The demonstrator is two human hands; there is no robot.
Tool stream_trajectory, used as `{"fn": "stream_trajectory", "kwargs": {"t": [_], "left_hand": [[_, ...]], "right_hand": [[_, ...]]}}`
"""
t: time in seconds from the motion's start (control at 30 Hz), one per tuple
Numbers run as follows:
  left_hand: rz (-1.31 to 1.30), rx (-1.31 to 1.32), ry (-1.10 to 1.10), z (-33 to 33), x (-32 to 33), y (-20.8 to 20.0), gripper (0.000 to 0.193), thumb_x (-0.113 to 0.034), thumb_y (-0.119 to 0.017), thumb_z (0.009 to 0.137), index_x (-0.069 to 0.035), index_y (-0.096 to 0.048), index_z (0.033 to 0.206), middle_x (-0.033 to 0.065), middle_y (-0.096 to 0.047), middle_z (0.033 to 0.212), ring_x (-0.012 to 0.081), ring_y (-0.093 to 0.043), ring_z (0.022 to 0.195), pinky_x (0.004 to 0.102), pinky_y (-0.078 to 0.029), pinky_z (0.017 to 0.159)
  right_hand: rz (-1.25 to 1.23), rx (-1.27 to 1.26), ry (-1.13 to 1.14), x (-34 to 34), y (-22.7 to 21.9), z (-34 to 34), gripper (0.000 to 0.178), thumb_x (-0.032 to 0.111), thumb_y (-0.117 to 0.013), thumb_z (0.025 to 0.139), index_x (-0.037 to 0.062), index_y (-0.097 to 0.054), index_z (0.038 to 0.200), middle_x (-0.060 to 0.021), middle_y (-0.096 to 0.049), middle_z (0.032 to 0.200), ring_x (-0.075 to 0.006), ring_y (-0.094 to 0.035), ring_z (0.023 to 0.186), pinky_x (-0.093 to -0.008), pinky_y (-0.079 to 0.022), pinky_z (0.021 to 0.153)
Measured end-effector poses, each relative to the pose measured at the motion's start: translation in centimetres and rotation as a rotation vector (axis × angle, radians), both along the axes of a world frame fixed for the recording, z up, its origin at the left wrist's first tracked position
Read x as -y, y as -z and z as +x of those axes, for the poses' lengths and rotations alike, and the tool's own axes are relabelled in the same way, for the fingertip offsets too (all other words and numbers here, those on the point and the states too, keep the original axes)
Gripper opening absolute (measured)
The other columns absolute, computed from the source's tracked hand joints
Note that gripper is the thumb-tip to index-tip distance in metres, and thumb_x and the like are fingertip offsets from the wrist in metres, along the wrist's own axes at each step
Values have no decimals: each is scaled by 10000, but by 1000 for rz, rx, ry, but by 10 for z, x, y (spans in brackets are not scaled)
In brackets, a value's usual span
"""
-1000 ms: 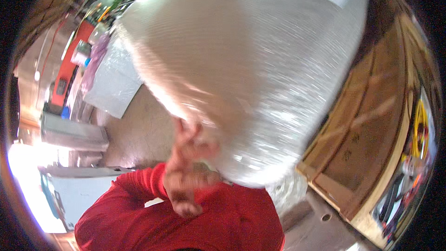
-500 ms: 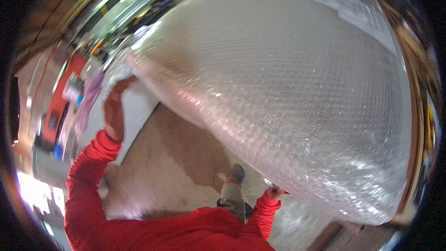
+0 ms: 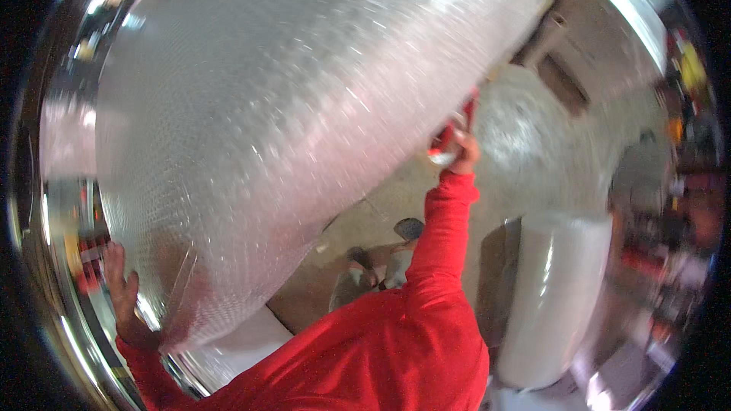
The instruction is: The person wraps a large upholstered furniture piece with bubble wrap and secures it using a handheld tape dispenser. They smooth the wrap, apply tape along edges and seams, and reposition the item to cover all sides.
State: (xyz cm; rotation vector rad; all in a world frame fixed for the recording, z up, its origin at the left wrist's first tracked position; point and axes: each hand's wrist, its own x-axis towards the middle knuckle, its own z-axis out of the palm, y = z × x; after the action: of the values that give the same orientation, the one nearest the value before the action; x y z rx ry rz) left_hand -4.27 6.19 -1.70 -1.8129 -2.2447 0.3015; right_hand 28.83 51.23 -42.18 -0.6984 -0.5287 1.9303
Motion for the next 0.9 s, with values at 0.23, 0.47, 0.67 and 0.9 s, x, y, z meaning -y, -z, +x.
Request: {"fn": "stream_trajectory", "kwargs": {"t": [0.23, 0.47, 0.67, 0.9], "left_hand": [[-281, 408, 618, 9, -60, 9, 852, -674, -443, 929, -121, -356, 1572, 218, -266, 1636, 430, -215, 1520, 605, -127, 1205], [-155, 513, 688, 24, -92, 10, 850, -644, -383, 957, -54, -341, 1567, 241, -273, 1623, 415, -243, 1511, 535, -160, 1218], [-89, 623, 794, 24, -103, 20, 769, -515, -406, 989, 1, -337, 1553, 245, -288, 1614, 389, -252, 1510, 473, -172, 1229], [32, 524, 1052, 21, -122, 39, 570, -321, -405, 1058, -4, -377, 1531, 171, -362, 1597, 322, -289, 1503, 401, -194, 1239]], "right_hand": [[11, -133, 59, 74, 9, -3, 553, 254, -622, 850, 79, -545, 1369, -51, -650, 1098, -194, -621, 863, -355, -524, 764], [424, -3, 13, 185, -24, -30, 776, 185, -608, 760, -20, -438, 1488, -56, -604, 1314, -116, -586, 1039, -268, -473, 925], [493, 209, -152, 331, -49, -46, 846, 76, -557, 733, 57, -381, 1561, -54, -464, 1532, -155, -418, 1388, -269, -350, 1104], [457, 117, -106, 468, -41, -81, 822, 62, -563, 737, 38, -407, 1544, -94, -486, 1502, -166, -452, 1359, -292, -376, 1102]]}}
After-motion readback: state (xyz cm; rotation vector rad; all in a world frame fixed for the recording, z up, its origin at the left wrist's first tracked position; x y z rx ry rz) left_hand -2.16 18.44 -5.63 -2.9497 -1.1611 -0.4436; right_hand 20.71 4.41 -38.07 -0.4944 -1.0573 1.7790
